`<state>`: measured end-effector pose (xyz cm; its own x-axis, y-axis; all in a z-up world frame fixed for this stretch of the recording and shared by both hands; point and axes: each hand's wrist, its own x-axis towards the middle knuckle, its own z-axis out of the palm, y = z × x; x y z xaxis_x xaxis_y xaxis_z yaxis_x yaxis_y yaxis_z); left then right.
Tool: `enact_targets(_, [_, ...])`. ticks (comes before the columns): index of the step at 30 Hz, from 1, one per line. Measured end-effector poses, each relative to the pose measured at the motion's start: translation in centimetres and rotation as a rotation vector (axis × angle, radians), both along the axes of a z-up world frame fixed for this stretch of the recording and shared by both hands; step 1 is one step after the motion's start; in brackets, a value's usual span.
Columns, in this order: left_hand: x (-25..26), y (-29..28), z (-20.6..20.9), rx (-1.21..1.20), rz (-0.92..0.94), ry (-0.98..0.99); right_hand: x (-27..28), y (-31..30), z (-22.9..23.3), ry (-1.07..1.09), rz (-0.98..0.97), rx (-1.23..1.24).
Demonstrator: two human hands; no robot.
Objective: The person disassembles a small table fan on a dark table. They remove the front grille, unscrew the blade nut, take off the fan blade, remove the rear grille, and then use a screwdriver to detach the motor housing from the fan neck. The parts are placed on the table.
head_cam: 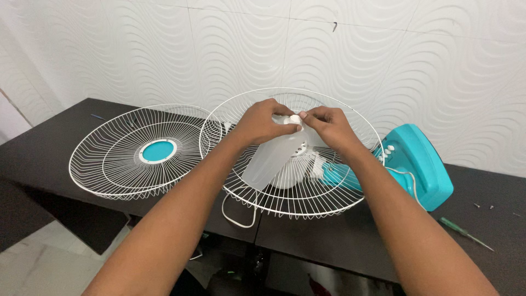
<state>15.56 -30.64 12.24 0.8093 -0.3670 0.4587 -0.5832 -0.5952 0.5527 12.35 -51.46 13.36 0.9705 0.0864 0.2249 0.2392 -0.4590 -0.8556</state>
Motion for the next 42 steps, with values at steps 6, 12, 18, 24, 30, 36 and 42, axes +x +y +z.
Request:
enact_targets(6, [0.1,-0.1,0.6,-0.038,0.024,0.045,0.0,-0.3,0.1,0.039,-0.017,0.021])
enact_targets(12, [0.9,0.2,-0.2,-0.070,-0.011,0.010,0.0,-0.4,-0.2,0.001,0.026,0.089])
enact_targets(18, [1.4,0.3,-0.9,-0.124,-0.047,0.025,-0.7,-0.2,-0.3,0.003,0.078,0.108])
enact_targets(24, [1.7,0.3,-0.8,-0.139,-0.061,0.021,0.0,-0.5,-0.1,-0.002,0.064,0.076])
enact_targets(30, [1.7,0.2,-0.9,-0.108,-0.021,-0.012,0.1,-0.6,-0.1,0.005,0.061,0.093])
enact_targets(36, [1.9,0.3,-0.8,-0.131,-0.051,-0.007,-0.2,-0.3,0.3,0.012,0.049,0.128])
enact_targets(42, [2.3,0.7,-1.5,-0.186,-0.126,-0.002,1.0,-1.0,-0.9,0.004,0.087,0.112])
